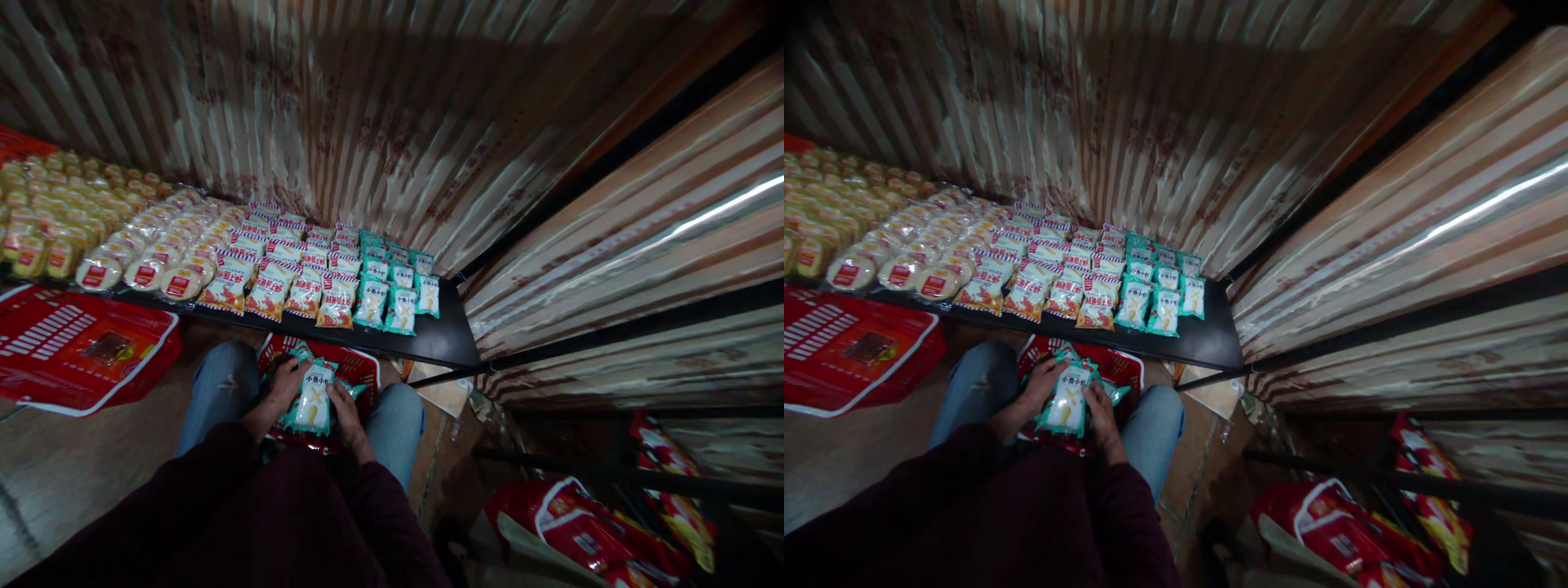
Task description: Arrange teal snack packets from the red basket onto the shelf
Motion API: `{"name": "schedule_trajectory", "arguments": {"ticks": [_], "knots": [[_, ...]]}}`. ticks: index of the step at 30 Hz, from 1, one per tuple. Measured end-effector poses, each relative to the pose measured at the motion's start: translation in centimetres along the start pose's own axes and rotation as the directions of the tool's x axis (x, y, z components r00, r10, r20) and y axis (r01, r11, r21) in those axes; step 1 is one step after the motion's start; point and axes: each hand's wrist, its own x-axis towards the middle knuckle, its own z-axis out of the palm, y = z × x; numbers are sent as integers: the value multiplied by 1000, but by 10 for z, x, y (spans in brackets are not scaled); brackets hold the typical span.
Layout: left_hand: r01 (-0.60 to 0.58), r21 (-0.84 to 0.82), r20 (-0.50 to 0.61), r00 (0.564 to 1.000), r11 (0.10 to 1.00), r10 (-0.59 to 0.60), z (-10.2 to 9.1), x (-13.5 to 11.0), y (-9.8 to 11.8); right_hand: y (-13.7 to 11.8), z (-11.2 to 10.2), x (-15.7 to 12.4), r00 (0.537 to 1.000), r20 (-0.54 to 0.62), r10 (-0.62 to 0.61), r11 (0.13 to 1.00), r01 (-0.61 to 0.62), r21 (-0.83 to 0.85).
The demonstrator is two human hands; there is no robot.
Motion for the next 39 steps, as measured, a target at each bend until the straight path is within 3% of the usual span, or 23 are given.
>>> {"name": "schedule_trajectory", "arguments": {"ticks": [4, 11, 13, 15, 17, 20, 21, 23, 25, 27, 29, 31, 34, 39], "knots": [[-86, 60, 25, 996, 994, 85, 7, 0, 15, -7, 4, -3, 998, 66, -1, 1000, -1, 28], [-264, 249, 48, 964, 932, 260, 12, 6, 30, -6, 5, 6, 999, 45, -25, 997, 22, 74], [-330, 319, 39, 941, 888, 336, 12, 7, 34, 0, 0, 10, 999, 28, -31, 999, 30, 12], [-397, 369, 24, 908, 840, 418, 10, 6, 39, 9, -8, 15, 999, -26, -44, 984, 39, -175], [-517, 480, 69, 827, 708, 557, 9, 6, 47, 20, -16, 18, 992, -104, -74, 899, 21, -438], [-637, 710, 263, 636, 302, 725, 9, 13, 58, 31, -26, 18, 977, -185, -103, 795, -30, -605], [-626, 758, 317, 598, 182, 736, 9, 17, 60, 32, -28, 17, 970, -211, -120, 777, -41, -629], [-583, 810, 365, 586, 63, 724, 11, 28, 60, 29, -26, 16, 936, -256, -242, 677, -26, -735], [-552, 833, 371, 606, 35, 704, 11, 36, 55, 17, -18, 16, 862, -203, -465, 484, 56, -873], [-550, 834, 379, 618, 34, 688, 11, 41, 48, -3, -5, 21, 760, -18, -650, 260, 200, -945], [-570, 821, 400, 614, 32, 680, 9, 42, 42, -28, 10, 32, 665, 166, -728, 78, 321, -944], [-589, 807, 412, 599, 30, 686, 7, 41, 40, -53, 26, 47, 607, 284, -742, -52, 369, -928], [-591, 806, 394, 572, 29, 720, 4, 41, 46, -83, 47, 73, 589, 320, -742, -136, 336, -932], [-581, 812, 368, 584, 55, 723, 1, 54, 56, -102, 62, 102, 663, 306, -684, -170, 263, -950]]}}
